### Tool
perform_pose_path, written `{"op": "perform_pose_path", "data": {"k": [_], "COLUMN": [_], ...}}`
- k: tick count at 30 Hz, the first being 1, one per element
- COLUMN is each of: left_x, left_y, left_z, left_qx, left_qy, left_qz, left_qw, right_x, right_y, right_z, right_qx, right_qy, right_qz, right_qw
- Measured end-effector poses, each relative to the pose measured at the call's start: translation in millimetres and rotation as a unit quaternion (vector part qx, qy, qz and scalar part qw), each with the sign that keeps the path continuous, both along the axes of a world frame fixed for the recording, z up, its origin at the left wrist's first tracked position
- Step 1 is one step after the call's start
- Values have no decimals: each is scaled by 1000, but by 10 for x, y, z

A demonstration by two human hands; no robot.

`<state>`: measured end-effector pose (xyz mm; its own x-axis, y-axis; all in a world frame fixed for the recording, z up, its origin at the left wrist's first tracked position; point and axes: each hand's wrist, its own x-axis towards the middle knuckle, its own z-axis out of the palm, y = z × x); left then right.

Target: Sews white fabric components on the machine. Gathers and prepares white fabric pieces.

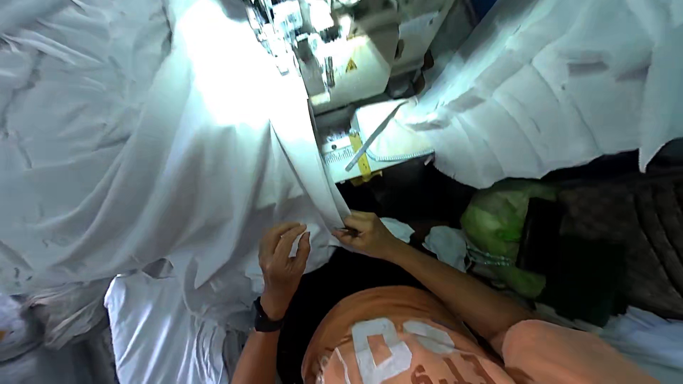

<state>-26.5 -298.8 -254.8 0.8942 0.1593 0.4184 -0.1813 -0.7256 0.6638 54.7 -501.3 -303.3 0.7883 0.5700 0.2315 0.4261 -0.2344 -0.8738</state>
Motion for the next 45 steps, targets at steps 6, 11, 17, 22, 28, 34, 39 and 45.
{"op": "perform_pose_path", "data": {"k": [6,11,17,22,28,34,39,45], "left_x": [-615,-427,-151,-262,-308,-300,-297,-228], "left_y": [-351,-661,-923,-1080,-1316,-1279,-1219,-1032], "left_z": [-439,-500,-464,-78,16,41,57,-83], "left_qx": [-23,-152,-402,-366,-303,-243,-248,-386], "left_qy": [107,221,269,211,212,266,307,415], "left_qz": [-7,-24,-12,-33,-116,-211,-272,-248], "left_qw": [994,963,875,906,922,909,878,786], "right_x": [-29,-78,-56,-17,-34,27,43,15], "right_y": [-156,-243,-299,-344,-420,-495,-497,-485], "right_z": [84,185,332,505,640,643,623,953], "right_qx": [37,24,4,50,26,4,24,37], "right_qy": [24,50,50,140,134,138,178,273], "right_qz": [-50,-22,-24,-22,35,38,30,32], "right_qw": [998,998,998,989,990,990,983,961]}}
